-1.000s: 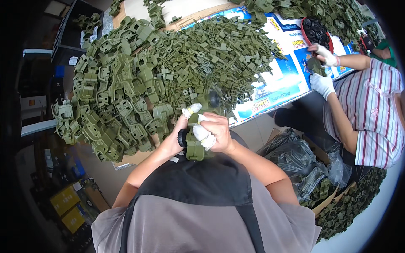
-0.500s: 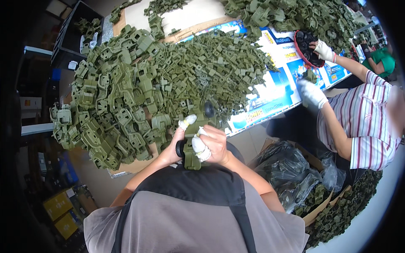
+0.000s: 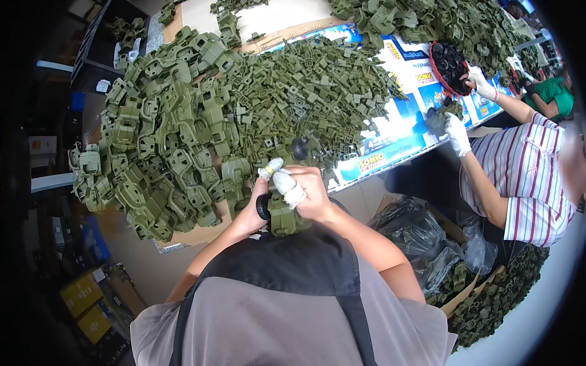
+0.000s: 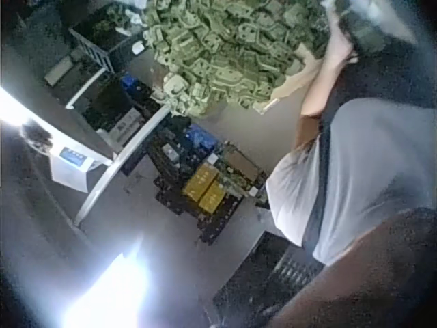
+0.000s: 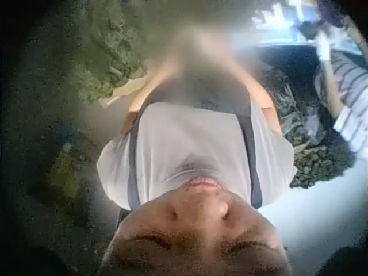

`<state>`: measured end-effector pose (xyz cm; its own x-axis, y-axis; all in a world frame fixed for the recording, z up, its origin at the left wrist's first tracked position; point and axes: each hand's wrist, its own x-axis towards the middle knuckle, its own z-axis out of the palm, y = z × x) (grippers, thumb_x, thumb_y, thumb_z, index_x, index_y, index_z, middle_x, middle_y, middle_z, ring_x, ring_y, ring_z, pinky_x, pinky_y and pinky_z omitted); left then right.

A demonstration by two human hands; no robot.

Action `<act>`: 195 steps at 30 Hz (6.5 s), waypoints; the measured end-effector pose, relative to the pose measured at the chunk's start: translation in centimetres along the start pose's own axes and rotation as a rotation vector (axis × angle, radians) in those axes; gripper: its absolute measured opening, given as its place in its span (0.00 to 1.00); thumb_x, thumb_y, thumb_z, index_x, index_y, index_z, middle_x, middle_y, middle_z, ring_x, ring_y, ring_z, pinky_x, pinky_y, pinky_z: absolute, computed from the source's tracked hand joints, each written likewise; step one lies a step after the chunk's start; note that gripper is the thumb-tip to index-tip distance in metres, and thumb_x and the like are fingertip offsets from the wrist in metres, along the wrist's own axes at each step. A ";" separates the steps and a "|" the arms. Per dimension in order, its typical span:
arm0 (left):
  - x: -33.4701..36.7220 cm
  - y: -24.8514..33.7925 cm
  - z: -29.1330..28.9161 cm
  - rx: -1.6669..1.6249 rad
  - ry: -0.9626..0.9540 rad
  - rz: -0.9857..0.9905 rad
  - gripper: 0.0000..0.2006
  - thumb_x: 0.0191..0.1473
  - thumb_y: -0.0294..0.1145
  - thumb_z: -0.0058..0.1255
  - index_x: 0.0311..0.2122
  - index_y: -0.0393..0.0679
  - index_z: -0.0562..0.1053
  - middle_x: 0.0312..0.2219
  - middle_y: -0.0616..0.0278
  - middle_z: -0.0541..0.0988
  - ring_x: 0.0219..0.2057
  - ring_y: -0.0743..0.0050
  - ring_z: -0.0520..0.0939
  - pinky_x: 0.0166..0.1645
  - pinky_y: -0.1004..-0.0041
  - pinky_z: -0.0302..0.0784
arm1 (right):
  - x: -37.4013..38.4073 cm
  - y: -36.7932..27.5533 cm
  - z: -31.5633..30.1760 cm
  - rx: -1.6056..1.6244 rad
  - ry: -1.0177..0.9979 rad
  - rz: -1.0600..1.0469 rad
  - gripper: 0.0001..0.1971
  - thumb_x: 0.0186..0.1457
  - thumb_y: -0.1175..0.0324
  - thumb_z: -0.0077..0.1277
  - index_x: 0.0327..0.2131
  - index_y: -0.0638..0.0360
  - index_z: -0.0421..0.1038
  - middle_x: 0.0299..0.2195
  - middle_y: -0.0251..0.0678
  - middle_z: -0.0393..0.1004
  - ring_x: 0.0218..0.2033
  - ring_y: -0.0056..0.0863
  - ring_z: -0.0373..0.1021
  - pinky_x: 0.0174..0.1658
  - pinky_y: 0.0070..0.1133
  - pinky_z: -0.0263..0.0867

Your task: The person assembles green plastic components by hand, picking up parts from a large pile on a table and snapping them together. They work continuously, handling the parts one at a time and occasionally passing completed units to a coworker.

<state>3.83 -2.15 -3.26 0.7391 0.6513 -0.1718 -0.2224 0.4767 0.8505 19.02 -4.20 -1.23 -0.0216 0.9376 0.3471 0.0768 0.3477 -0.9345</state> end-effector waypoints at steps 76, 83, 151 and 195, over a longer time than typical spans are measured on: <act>1.5 7.1 -5.2 0.630 1.010 0.170 0.20 0.49 0.18 0.41 0.50 0.41 0.66 0.38 0.61 0.75 0.39 0.77 0.74 0.45 0.78 0.67 | 9.0 13.4 -19.6 -0.157 0.085 0.467 0.14 0.51 0.73 0.50 0.44 0.58 0.70 0.40 0.36 0.73 0.41 0.22 0.69 0.44 0.17 0.62; -5.8 7.3 -7.2 0.874 1.159 0.170 0.25 0.47 0.23 0.52 0.53 0.44 0.63 0.41 0.58 0.72 0.41 0.73 0.73 0.45 0.75 0.68 | 5.6 9.3 -9.0 -0.088 -0.355 0.449 0.22 0.49 0.78 0.50 0.50 0.57 0.64 0.42 0.39 0.72 0.43 0.27 0.69 0.45 0.20 0.64; -0.7 4.7 -6.3 0.107 0.229 -0.192 0.31 0.45 0.35 0.58 0.55 0.40 0.61 0.40 0.63 0.74 0.39 0.79 0.74 0.44 0.77 0.69 | 6.0 -0.5 -2.6 -0.603 -0.457 0.141 0.15 0.41 0.77 0.51 0.38 0.59 0.70 0.30 0.45 0.73 0.34 0.42 0.71 0.38 0.29 0.68; -1.9 1.7 -2.7 -0.474 0.554 -0.243 0.22 0.53 0.47 0.43 0.47 0.41 0.68 0.37 0.57 0.76 0.33 0.67 0.78 0.37 0.67 0.76 | 3.5 -3.5 -3.8 -0.384 -0.749 0.172 0.15 0.41 0.77 0.52 0.37 0.55 0.71 0.32 0.40 0.73 0.32 0.40 0.71 0.35 0.31 0.68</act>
<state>0.32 -0.91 -2.81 0.4030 0.6372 -0.6570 -0.4357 0.7648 0.4745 22.50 -2.12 3.59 -0.6205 0.7813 -0.0676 0.4688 0.3005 -0.8306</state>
